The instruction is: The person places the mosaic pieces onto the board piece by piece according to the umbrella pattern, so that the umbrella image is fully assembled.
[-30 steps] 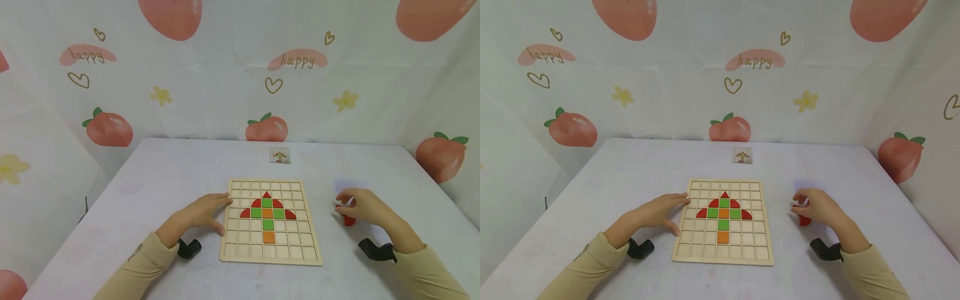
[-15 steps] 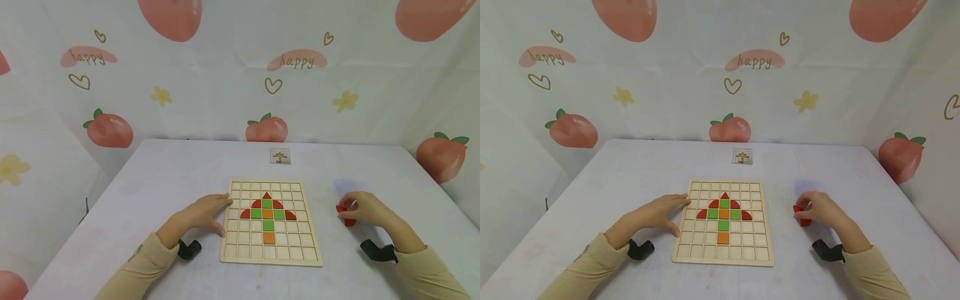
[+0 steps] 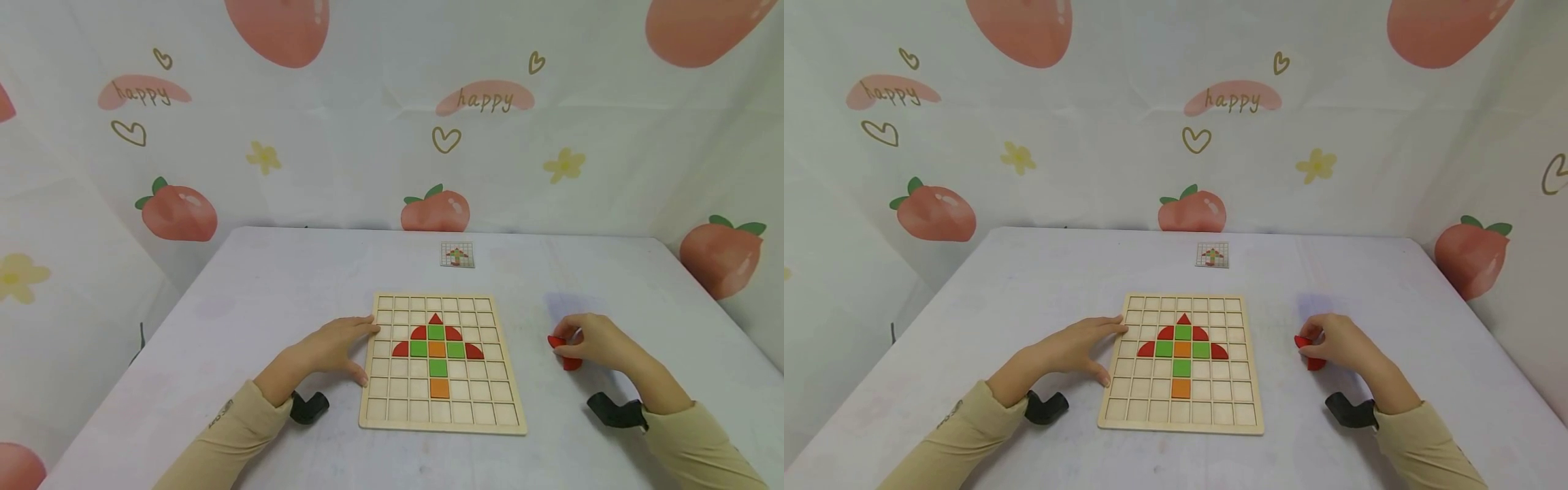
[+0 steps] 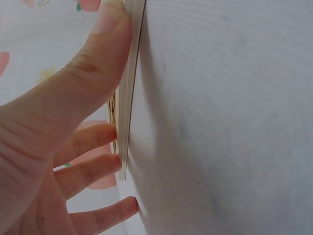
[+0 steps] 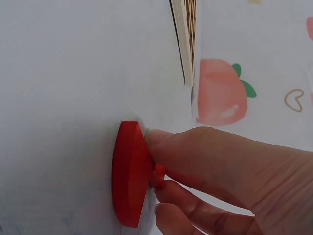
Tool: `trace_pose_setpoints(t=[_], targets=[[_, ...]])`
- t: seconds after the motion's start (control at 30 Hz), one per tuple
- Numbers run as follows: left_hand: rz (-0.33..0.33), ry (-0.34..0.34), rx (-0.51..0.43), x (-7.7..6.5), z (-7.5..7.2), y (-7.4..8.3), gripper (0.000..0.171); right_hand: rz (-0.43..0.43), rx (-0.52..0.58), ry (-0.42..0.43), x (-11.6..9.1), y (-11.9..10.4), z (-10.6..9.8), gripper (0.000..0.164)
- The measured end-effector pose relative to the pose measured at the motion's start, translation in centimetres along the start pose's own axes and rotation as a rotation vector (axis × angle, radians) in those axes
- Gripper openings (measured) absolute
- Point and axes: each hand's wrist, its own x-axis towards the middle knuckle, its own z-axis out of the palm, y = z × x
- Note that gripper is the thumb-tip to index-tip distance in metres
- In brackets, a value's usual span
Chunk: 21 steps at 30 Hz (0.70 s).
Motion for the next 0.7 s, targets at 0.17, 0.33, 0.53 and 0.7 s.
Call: trace_pose_setpoints(t=[0.17, 0.33, 0.53, 0.7], targets=[[0.0, 0.0, 0.0, 0.0, -0.1, 0.0, 0.089, -0.003, -0.013, 0.009, 0.1, -0.8, 0.0, 0.019], [-0.004, 0.002, 0.002, 0.0, 0.0, -0.1, 0.089, -0.02, -0.014, 0.016, 0.1, -2.2, 0.2, 0.021], [-0.002, 0.001, -0.002, 0.0, 0.0, -0.1, 0.089, -0.079, 0.015, 0.022, 0.1, -4.4, 0.6, 0.015], [0.003, 0.001, -0.001, 0.0, 0.0, -0.1, 0.089, -0.183, 0.01, 0.02, 0.3, -6.1, 1.4, 0.013]])
